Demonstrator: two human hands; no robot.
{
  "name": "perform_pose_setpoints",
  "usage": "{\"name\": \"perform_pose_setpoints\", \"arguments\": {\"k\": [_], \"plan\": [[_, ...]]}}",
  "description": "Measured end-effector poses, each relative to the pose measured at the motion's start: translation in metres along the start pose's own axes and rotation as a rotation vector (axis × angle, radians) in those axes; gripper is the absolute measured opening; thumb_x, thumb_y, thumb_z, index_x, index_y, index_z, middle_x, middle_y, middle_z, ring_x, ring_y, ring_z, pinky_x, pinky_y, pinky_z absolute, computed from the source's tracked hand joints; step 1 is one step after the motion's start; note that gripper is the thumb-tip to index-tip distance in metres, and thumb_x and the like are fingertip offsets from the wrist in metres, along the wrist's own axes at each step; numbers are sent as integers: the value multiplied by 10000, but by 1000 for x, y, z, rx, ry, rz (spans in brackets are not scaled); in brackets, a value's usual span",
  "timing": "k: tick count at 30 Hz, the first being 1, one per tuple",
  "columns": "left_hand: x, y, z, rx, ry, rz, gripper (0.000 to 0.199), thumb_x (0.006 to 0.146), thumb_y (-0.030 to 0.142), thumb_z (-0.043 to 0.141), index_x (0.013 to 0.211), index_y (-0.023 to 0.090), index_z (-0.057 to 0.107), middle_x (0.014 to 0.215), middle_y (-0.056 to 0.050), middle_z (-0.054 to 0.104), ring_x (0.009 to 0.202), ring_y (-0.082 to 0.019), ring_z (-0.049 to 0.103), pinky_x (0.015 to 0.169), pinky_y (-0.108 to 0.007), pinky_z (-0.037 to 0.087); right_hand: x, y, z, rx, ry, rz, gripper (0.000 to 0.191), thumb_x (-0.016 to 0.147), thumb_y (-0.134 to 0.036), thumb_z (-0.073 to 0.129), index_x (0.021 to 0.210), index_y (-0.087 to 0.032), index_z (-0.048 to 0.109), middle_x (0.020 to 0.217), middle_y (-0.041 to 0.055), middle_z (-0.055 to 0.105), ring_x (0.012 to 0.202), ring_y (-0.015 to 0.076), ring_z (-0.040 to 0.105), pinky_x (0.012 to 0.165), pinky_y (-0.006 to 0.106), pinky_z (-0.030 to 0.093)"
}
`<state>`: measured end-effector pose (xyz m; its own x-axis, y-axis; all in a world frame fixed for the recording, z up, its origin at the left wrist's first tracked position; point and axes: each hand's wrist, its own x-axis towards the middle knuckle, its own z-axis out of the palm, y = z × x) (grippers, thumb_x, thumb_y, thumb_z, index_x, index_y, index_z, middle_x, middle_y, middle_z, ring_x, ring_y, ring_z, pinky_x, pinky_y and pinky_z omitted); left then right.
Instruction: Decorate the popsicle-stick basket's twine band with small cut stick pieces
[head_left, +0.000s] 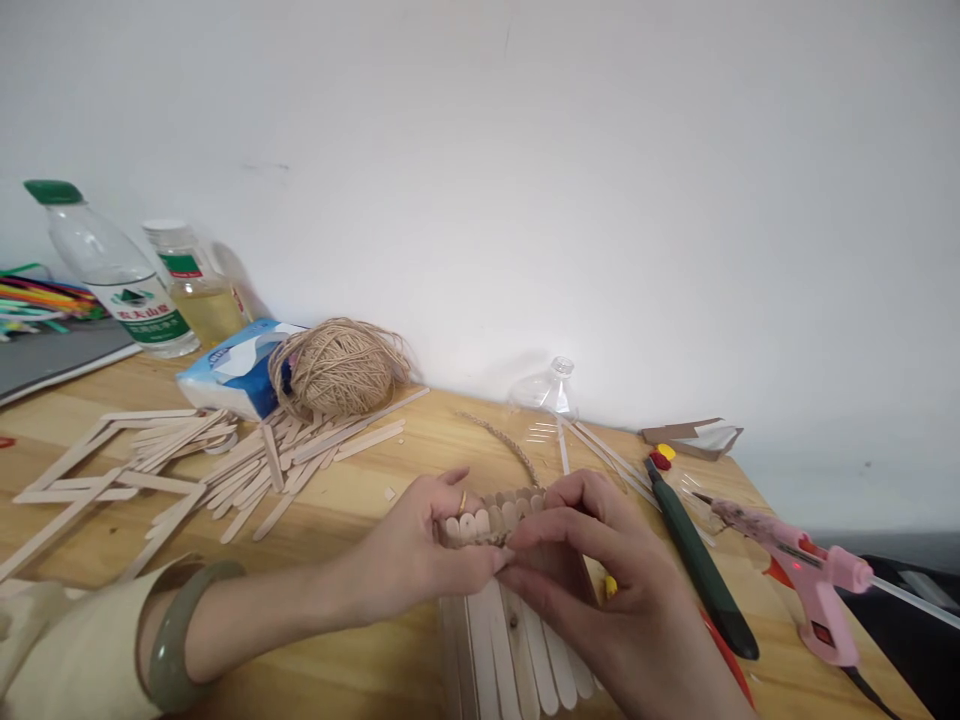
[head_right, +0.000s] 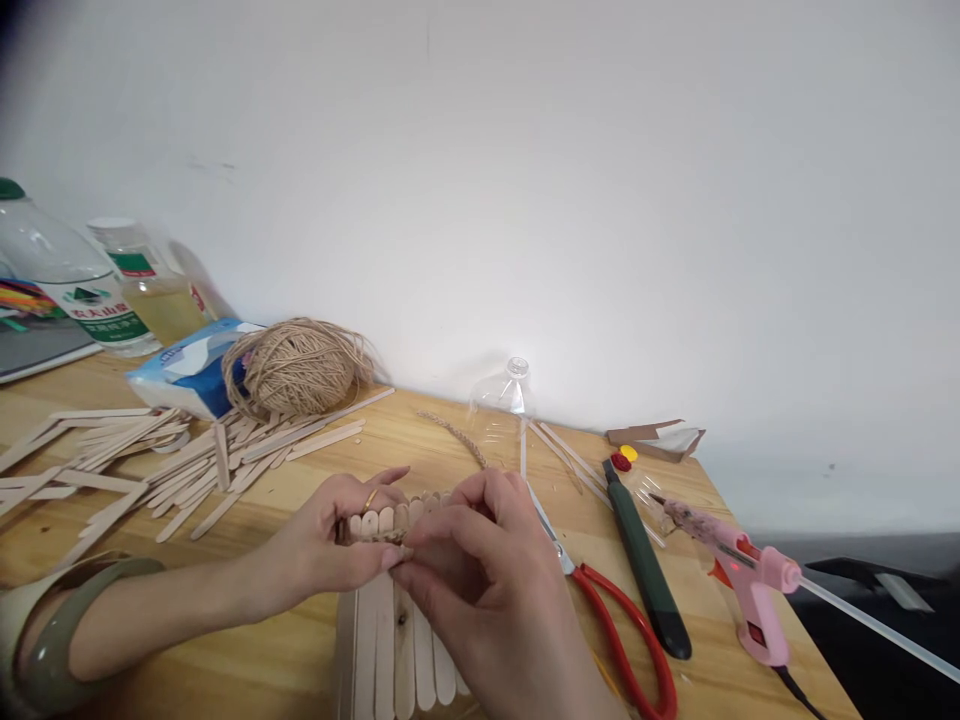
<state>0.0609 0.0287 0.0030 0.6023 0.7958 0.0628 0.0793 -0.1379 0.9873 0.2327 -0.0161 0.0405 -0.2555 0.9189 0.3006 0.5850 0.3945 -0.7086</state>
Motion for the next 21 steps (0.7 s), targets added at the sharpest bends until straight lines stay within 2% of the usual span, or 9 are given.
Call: {"name": "perform_pose_setpoints", "arguments": {"k": [8,15,21], "plan": [[-2,4,1,55,43,32,269,671,275,553,512,189,354,498,99,331,518,-78,378,1104,-388,96,0,0,-4,170,-2,4,235,751,-125,646,884,-319,627,884,-24,524,812,130,554,671,210,490],[-4,4,3,153,46,82,300,672,214,532,491,185,296,493,101,342,514,-72,407,1099,-405,103,0,0,-2,93,21,-2,176,764,-137,617,855,-287,608,874,0,508,818,161,548,701,266,492],[-4,5,3,176,49,95,286,660,211,570,486,178,344,527,95,398,561,-81,457,1102,-413,82,-1,-2,1,106,63,-16,250,738,-89,600,850,-313,610,862,-19,501,804,145,539,704,249,478]]}}
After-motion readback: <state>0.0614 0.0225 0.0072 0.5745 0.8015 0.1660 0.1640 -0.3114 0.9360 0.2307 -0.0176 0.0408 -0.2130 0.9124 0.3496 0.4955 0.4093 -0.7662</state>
